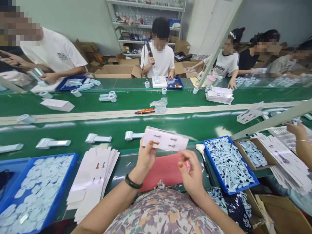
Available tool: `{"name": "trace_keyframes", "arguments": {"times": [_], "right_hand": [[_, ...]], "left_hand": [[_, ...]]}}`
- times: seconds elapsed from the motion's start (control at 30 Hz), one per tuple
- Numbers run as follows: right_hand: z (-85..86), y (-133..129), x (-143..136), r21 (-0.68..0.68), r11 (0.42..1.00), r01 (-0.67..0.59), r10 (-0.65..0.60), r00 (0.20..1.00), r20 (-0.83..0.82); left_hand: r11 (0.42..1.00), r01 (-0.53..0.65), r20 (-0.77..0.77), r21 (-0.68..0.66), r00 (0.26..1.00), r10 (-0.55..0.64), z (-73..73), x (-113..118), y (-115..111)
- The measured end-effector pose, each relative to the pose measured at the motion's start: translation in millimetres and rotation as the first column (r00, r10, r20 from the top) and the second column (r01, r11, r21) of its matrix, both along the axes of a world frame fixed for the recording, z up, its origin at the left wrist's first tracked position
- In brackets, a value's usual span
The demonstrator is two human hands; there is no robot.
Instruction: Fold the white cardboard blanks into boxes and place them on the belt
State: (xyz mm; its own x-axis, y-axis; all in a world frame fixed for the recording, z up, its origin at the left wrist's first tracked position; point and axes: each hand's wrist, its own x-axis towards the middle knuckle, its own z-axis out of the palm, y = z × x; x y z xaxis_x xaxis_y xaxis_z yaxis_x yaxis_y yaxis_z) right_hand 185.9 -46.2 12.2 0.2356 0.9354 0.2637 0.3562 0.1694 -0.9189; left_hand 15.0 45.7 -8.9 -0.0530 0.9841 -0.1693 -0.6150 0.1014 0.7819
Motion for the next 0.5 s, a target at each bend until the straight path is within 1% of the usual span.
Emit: {"name": "trace_keyframes", "arguments": {"times": [0.03,0.07,0.1,0.13,0.2,0.27,0.3,0.37,0.4,0.43,0.47,0.5], "right_hand": [[-9.9,0.0,-1.3,-0.094,0.995,-0.012,-0.001,0.991,-0.135],[-19.7,1.8,-2.0,-0.176,0.984,-0.039,-0.010,0.963,-0.270],[-28.4,5.5,-1.6,-0.229,0.971,-0.062,-0.032,0.922,-0.385],[-35.7,11.0,0.1,-0.256,0.965,-0.059,-0.071,0.880,-0.469],[-45.1,26.5,7.6,-0.254,0.967,0.019,-0.164,0.812,-0.561],[-49.8,46.0,20.4,-0.213,0.968,0.130,-0.235,0.761,-0.605],[-51.9,56.9,28.9,-0.192,0.967,0.165,-0.250,0.743,-0.620],[-57.6,80.5,51.3,-0.167,0.967,0.193,-0.255,0.738,-0.625],[-61.7,93.2,65.6,-0.164,0.964,0.210,-0.267,0.751,-0.605],[-66.7,106.5,81.9,-0.167,0.956,0.241,-0.293,0.772,-0.564],[-72.7,120.3,99.9,-0.165,0.944,0.285,-0.329,0.802,-0.499],[-79.9,134.6,118.8,-0.148,0.931,0.333,-0.364,0.839,-0.404]], "left_hand": [[0.999,-0.016,0.129,-0.051,0.991,0.022,-2.7,6.7,7.1],[0.995,-0.003,0.229,-0.103,0.973,0.026,-5.3,15.4,11.3],[0.988,0.031,0.297,-0.154,0.955,0.017,-8.1,25.7,12.4],[0.977,0.077,0.342,-0.199,0.940,-0.005,-11.5,37.5,10.8],[0.947,0.176,0.388,-0.270,0.920,-0.060,-20.3,63.3,2.3],[0.911,0.262,0.405,-0.319,0.907,-0.118,-31.0,87.5,-6.5],[0.890,0.307,0.407,-0.338,0.900,-0.156,-36.5,97.5,-8.8],[0.830,0.397,0.381,-0.391,0.891,-0.246,-46.7,110.6,-7.2],[0.802,0.421,0.340,-0.423,0.894,-0.290,-51.3,113.0,-3.4],[0.786,0.419,0.274,-0.455,0.905,-0.324,-55.8,112.2,2.3],[0.787,0.390,0.185,-0.478,0.921,-0.344,-60.4,107.9,9.5],[0.805,0.343,0.078,-0.484,0.933,-0.351,-65.4,100.1,18.1]]}}
